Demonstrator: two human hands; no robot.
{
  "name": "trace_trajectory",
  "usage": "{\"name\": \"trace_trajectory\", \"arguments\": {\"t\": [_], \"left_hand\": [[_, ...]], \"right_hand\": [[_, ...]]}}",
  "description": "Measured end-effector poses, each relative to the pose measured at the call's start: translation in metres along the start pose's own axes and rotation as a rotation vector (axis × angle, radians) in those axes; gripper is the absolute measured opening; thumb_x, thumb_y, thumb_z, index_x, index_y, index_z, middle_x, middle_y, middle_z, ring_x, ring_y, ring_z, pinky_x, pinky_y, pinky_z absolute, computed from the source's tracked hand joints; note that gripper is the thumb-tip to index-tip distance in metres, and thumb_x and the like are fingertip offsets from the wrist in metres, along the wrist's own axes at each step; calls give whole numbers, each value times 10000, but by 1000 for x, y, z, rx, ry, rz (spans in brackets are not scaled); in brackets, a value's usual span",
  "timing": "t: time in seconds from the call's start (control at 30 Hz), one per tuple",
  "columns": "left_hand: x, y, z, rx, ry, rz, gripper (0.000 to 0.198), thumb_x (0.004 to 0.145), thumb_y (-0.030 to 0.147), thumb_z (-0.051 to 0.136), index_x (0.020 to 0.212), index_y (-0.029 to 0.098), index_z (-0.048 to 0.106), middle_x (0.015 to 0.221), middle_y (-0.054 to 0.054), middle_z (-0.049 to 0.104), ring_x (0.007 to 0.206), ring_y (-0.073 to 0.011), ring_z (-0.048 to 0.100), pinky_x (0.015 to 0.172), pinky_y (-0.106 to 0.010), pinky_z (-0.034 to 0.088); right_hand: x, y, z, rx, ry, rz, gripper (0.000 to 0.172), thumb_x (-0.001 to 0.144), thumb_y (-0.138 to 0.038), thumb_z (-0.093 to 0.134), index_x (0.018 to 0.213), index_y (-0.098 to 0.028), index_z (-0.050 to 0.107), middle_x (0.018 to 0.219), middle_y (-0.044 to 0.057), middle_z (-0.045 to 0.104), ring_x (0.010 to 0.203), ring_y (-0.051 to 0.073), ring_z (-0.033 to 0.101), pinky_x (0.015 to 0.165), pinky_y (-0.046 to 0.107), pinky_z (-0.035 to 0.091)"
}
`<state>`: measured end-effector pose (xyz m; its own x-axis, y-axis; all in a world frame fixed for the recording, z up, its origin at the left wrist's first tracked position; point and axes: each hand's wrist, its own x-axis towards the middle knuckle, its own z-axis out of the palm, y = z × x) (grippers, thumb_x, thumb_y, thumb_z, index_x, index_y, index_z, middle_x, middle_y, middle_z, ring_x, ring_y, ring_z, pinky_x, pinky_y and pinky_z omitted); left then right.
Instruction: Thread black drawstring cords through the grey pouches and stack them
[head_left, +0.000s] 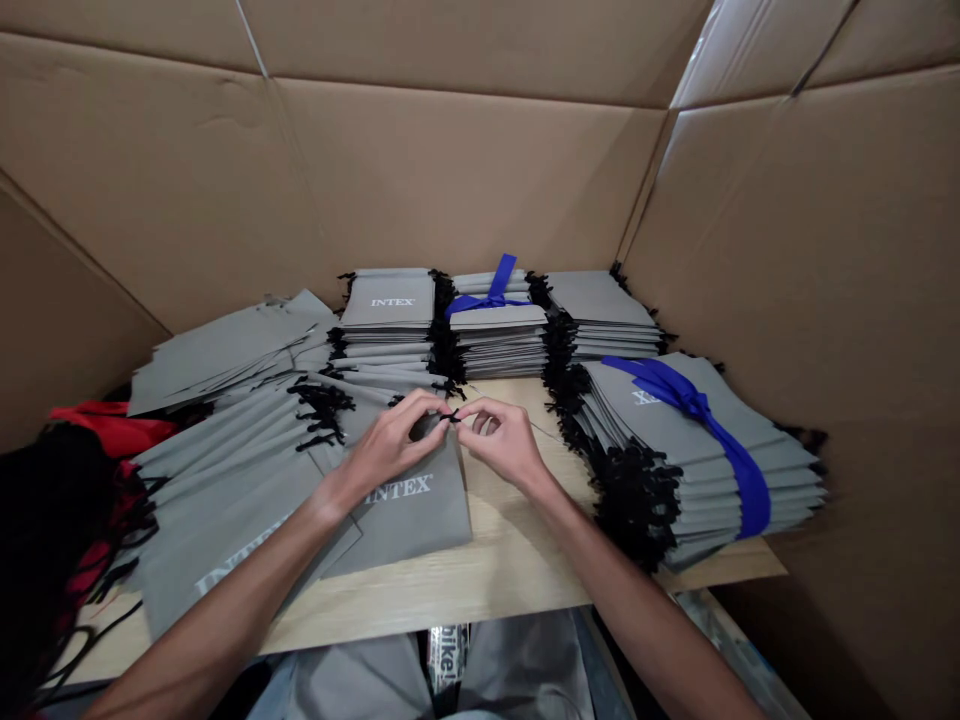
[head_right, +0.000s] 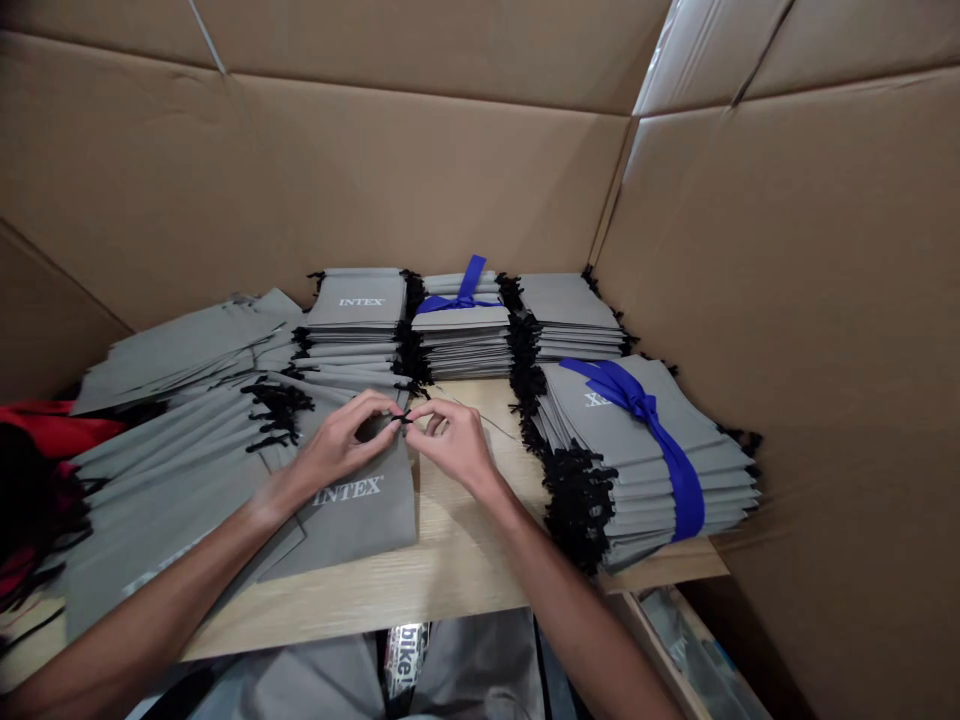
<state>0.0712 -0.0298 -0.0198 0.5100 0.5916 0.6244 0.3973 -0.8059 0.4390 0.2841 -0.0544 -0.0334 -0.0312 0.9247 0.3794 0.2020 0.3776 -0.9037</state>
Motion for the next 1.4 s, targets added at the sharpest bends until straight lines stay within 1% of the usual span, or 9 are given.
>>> {"name": "trace_trajectory", "arguments": {"t": [0.2, 0.4, 0.53, 0.67, 0.77, 0.83, 0.93, 1.1, 1.4], "left_hand": [[-4, -1, 3, 134, 45, 68, 128, 1081, 219, 590, 1179, 222, 673, 1107, -64, 762, 960, -180, 749, 818, -249, 549], [-2, 1, 6, 40, 37, -71, 120, 1061, 280, 588, 1108, 230, 686, 1056, -42, 761, 955, -189, 732, 862, -267, 568], [-1, 0, 7, -31, 96, -107, 130, 1050, 291, 632, 1108, 227, 728, 1062, -50, 794, 969, -199, 758, 883, -292, 594], [-3, -2, 12, -86, 179, -147, 135, 1019, 334, 719, 1041, 221, 790, 1031, -66, 853, 932, -220, 801, 862, -327, 640], [-5, -2, 15, -105, 232, -217, 153, 986, 358, 774, 1037, 222, 820, 1015, -53, 877, 883, -213, 818, 803, -311, 659], [-6, -2, 15, -105, 252, -233, 158, 976, 363, 793, 1034, 222, 835, 989, -41, 884, 845, -204, 822, 769, -298, 665], [-7, 1, 13, -104, 265, -186, 150, 983, 362, 806, 1016, 231, 871, 994, -39, 897, 857, -217, 840, 818, -330, 693], [-8, 1, 9, -146, 231, -113, 173, 1011, 379, 798, 1078, 263, 907, 1119, -45, 899, 966, -253, 864, 940, -407, 720], [-6, 1, 9, -35, 176, -17, 165, 1070, 279, 704, 1182, 233, 816, 1110, -65, 847, 982, -202, 809, 910, -316, 651]], "right_hand": [[-4, -3, 5, -25, 36, -46, 146, 809, -277, 758, 903, -231, 860, 824, 27, 830, 604, 157, 642, 640, 294, 532], [-6, -7, 6, -103, 104, -41, 101, 842, -299, 783, 887, -248, 857, 948, 53, 875, 605, 164, 633, 649, 320, 564], [-5, -6, 5, -57, 110, -38, 128, 856, -319, 772, 907, -238, 857, 999, 69, 881, 619, 168, 645, 649, 324, 571], [-5, -6, 4, -23, 68, -2, 144, 845, -321, 766, 917, -234, 855, 912, 50, 863, 629, 171, 655, 644, 314, 551], [-5, -6, 4, -4, 63, 21, 163, 833, -325, 761, 921, -226, 856, 797, 29, 823, 605, 165, 632, 614, 298, 515], [-5, -5, 4, 22, 55, 45, 168, 824, -322, 768, 927, -222, 856, 796, 28, 820, 610, 164, 625, 597, 290, 494], [-4, -3, 4, 48, 47, 50, 164, 818, -310, 777, 931, -222, 856, 890, 47, 850, 630, 164, 626, 605, 291, 496], [-4, -1, 2, 12, 48, 12, 144, 817, -268, 767, 922, -230, 858, 974, 57, 872, 650, 173, 665, 649, 308, 542], [-3, -4, -2, 2, 16, -77, 140, 846, -247, 754, 914, -234, 877, 968, 64, 864, 693, 181, 690, 679, 310, 572]]}}
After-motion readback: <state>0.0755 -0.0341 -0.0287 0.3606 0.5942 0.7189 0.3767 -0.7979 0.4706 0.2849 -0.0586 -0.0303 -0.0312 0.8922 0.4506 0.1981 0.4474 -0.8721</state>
